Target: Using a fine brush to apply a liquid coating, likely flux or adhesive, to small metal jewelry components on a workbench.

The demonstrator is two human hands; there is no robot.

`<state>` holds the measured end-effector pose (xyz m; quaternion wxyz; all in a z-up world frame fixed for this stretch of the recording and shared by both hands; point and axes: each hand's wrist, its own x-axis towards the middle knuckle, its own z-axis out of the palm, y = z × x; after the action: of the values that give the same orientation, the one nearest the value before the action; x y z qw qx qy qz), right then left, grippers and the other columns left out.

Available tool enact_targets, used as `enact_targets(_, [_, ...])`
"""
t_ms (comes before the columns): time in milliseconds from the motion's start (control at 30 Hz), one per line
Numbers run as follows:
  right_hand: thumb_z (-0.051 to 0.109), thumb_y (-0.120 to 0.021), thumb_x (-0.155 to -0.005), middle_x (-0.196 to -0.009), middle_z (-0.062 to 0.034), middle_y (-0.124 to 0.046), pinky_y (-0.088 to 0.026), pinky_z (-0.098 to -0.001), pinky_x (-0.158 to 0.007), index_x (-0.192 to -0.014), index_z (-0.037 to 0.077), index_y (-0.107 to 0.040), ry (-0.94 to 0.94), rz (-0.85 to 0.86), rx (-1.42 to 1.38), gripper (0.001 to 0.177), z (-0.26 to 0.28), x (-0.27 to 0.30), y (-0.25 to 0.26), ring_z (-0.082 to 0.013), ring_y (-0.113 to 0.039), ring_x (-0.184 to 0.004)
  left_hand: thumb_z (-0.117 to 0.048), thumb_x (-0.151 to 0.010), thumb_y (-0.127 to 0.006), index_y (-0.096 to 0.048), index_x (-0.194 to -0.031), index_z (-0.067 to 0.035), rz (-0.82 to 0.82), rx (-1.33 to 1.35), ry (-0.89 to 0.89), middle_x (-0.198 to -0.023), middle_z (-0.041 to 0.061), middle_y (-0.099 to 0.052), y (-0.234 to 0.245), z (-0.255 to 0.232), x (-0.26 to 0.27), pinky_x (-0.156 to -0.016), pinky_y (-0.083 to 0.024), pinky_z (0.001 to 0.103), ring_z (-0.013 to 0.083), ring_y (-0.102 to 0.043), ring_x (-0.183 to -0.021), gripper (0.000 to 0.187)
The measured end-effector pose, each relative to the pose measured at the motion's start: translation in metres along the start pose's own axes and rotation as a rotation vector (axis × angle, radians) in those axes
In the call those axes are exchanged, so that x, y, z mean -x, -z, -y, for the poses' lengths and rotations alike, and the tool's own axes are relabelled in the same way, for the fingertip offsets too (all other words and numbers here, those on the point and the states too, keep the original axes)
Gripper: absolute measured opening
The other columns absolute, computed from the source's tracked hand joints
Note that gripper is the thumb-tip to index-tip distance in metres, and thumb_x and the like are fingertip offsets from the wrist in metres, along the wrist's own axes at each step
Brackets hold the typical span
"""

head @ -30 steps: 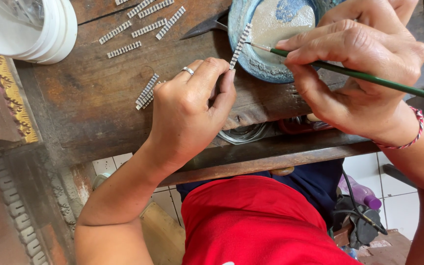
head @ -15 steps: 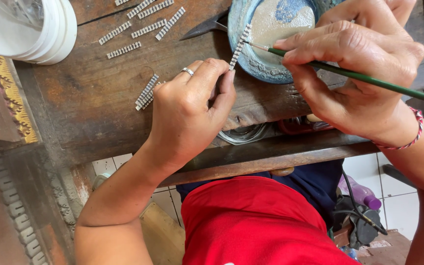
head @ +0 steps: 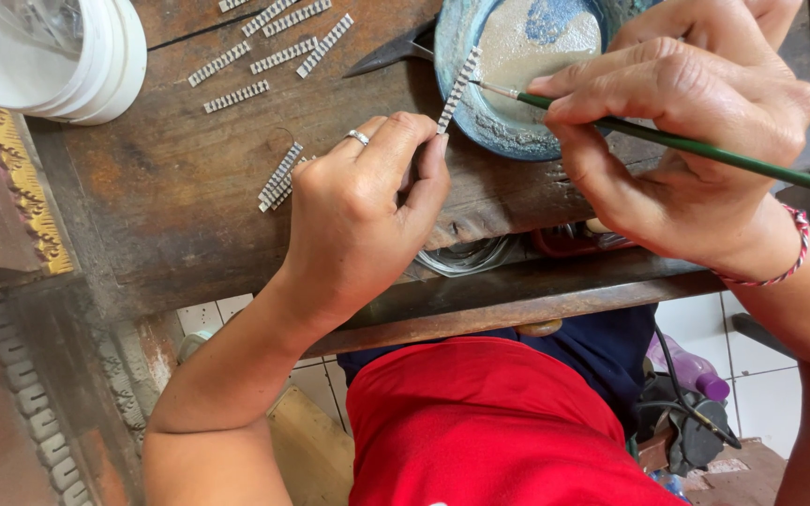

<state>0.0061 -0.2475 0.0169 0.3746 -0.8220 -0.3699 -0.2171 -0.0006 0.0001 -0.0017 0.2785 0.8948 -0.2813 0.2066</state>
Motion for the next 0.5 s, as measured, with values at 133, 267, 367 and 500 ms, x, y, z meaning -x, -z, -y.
enact_targets(133, [-0.017,-0.071,-0.109,-0.109,-0.0287,-0.08,-0.047,-0.048,-0.093,-0.102,-0.01,-0.072,0.005,-0.046,0.008,0.01,-0.004,0.008,0.0,-0.0392,-0.062,-0.094,0.0,-0.103,-0.065,-0.063,-0.1,-0.005,0.018,0.077,0.022,-0.073,0.003,-0.057,0.003,0.002,-0.002,-0.053,-0.039,0.036,0.0199,-0.052,-0.059,0.006])
enact_targets(267, [-0.018,-0.061,-0.115,-0.114,-0.0396,-0.057,-0.054,-0.0533,-0.093,-0.122,-0.01,-0.039,-0.109,-0.191,-0.223,0.025,-0.016,0.02,-0.008,-0.0538,-0.073,-0.103,-0.001,-0.105,-0.063,-0.061,-0.099,-0.004,0.032,0.179,0.077,-0.065,0.003,-0.05,0.008,0.004,-0.005,-0.055,-0.036,0.036,0.0201,-0.044,-0.054,0.007])
enact_targets(367, [-0.027,-0.051,-0.117,-0.12,-0.0509,-0.051,-0.049,-0.0635,-0.11,-0.144,0.007,-0.025,-0.091,-0.264,-0.304,0.052,-0.041,0.039,-0.013,-0.0632,-0.065,-0.106,-0.001,-0.106,-0.062,-0.06,-0.099,-0.005,0.04,0.194,0.089,-0.064,0.002,-0.049,0.01,0.004,-0.006,-0.054,-0.034,0.034,0.0168,-0.042,-0.051,0.008])
enact_targets(500, [-0.037,-0.047,-0.121,-0.14,-0.035,-0.036,-0.047,-0.0618,-0.116,-0.152,0.01,-0.023,-0.144,-0.315,-0.285,0.061,-0.054,0.05,-0.014,-0.0483,-0.045,-0.126,0.001,-0.106,-0.062,-0.059,-0.098,-0.004,0.012,0.191,0.049,-0.065,0.002,-0.051,0.009,0.005,-0.006,-0.053,-0.034,0.032,0.0144,-0.045,-0.05,0.01])
